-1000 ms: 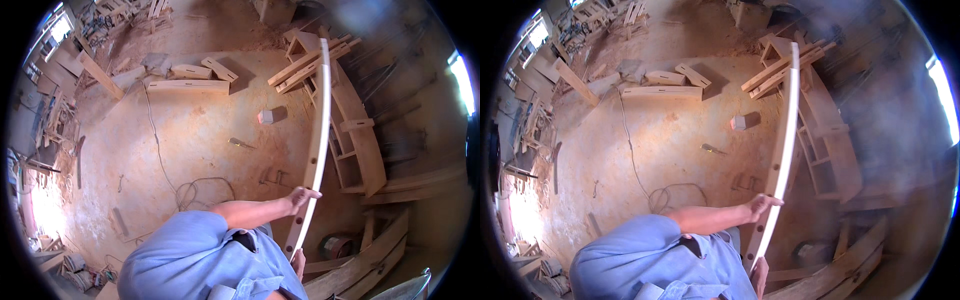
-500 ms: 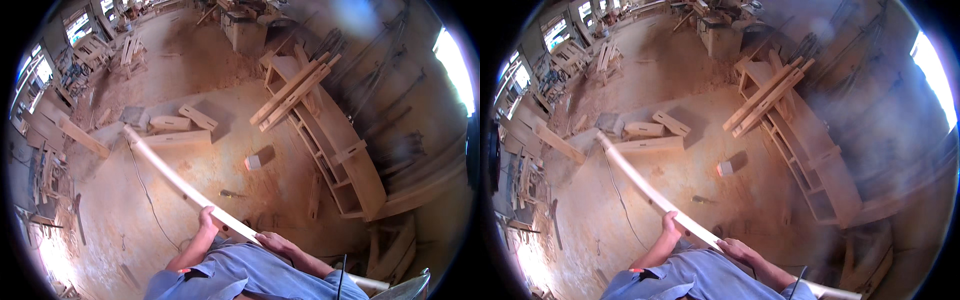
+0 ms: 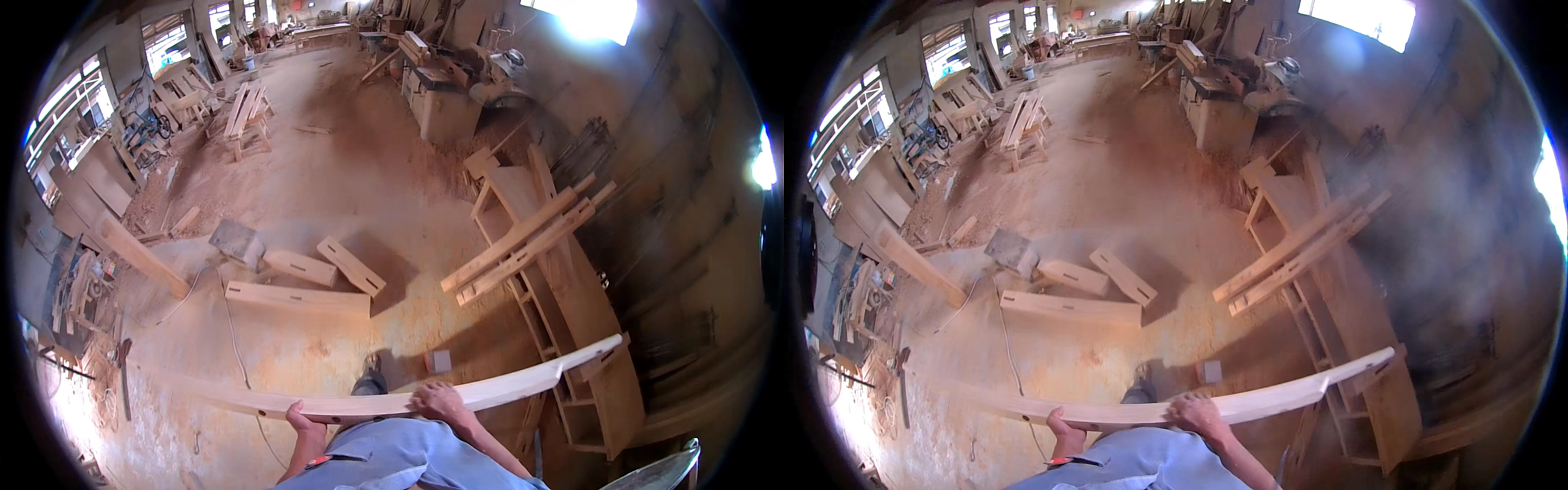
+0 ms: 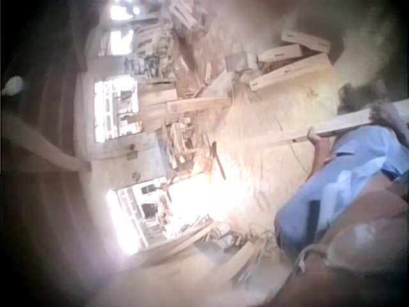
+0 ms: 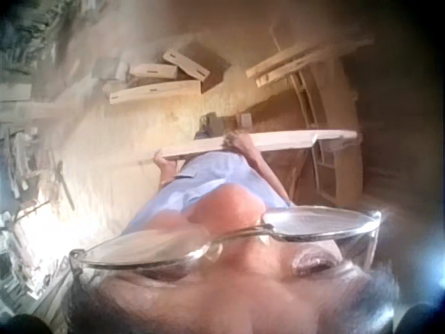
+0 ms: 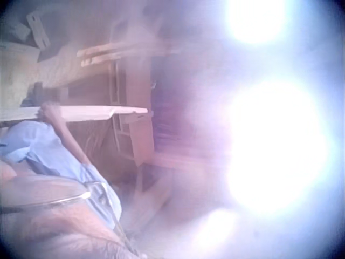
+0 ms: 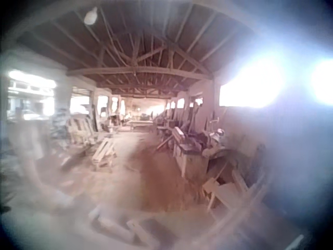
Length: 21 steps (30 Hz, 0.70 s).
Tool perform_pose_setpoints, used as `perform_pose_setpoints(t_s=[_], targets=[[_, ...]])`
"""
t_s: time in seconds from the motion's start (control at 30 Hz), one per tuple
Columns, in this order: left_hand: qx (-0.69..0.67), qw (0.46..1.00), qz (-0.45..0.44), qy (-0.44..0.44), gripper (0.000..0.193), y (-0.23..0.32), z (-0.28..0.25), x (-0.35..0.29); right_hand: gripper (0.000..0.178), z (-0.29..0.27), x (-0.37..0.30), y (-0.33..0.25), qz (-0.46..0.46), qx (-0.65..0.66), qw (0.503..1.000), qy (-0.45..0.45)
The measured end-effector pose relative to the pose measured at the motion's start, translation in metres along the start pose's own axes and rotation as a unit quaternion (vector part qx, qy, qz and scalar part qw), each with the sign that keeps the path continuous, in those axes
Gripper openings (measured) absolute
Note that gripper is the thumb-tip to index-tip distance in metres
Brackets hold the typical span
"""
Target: The person uses a spindle sander to round and smooth a long thin wooden stick, repeatedly rotating and feeding it against the spinning spindle. After finishing, the person places the shaped stick with other similar pieces on a nearby workbench.
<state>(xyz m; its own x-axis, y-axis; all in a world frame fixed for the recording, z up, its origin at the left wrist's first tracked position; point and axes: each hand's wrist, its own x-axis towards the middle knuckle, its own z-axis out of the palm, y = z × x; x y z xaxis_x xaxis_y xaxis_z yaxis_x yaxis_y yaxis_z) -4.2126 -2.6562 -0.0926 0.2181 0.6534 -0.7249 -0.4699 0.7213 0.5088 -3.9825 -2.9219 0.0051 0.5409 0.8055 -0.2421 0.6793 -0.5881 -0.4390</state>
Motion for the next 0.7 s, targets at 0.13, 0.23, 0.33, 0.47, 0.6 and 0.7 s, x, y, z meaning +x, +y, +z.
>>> perform_pose_setpoints(t_s=[0.13, 0.23, 0.33, 0.47, 0.6, 0.7], targets=[[-0.006, 0.998, 0.038, 0.044, 0.058, 0.023, 0.072, 0.077, 0.013, -0.077, 0.058, 0.051, 0.024, -0.108, 0.983, 0.148], [-0.033, 0.998, 0.053, 0.032, 0.053, 0.051, 0.137, 0.120, 0.034, -0.112, 0.091, 0.134, 0.153, -0.139, 0.928, 0.310], [-0.044, 0.995, 0.082, 0.031, 0.058, 0.072, 0.207, 0.146, 0.045, -0.162, 0.090, 0.196, 0.281, -0.006, 0.817, 0.503], [-0.058, 0.991, 0.114, 0.051, 0.065, 0.092, 0.273, 0.177, 0.019, -0.285, 0.125, 0.227, 0.238, 0.505, 0.582, 0.592], [-0.089, 0.989, 0.116, 0.004, 0.068, 0.078, 0.313, 0.207, 0.011, -0.350, 0.210, 0.253, 0.224, 0.558, 0.458, 0.655], [-0.110, 0.982, 0.146, 0.052, 0.068, 0.060, 0.357, 0.220, 0.013, -0.353, 0.308, 0.316, 0.129, 0.621, 0.603, 0.483]])
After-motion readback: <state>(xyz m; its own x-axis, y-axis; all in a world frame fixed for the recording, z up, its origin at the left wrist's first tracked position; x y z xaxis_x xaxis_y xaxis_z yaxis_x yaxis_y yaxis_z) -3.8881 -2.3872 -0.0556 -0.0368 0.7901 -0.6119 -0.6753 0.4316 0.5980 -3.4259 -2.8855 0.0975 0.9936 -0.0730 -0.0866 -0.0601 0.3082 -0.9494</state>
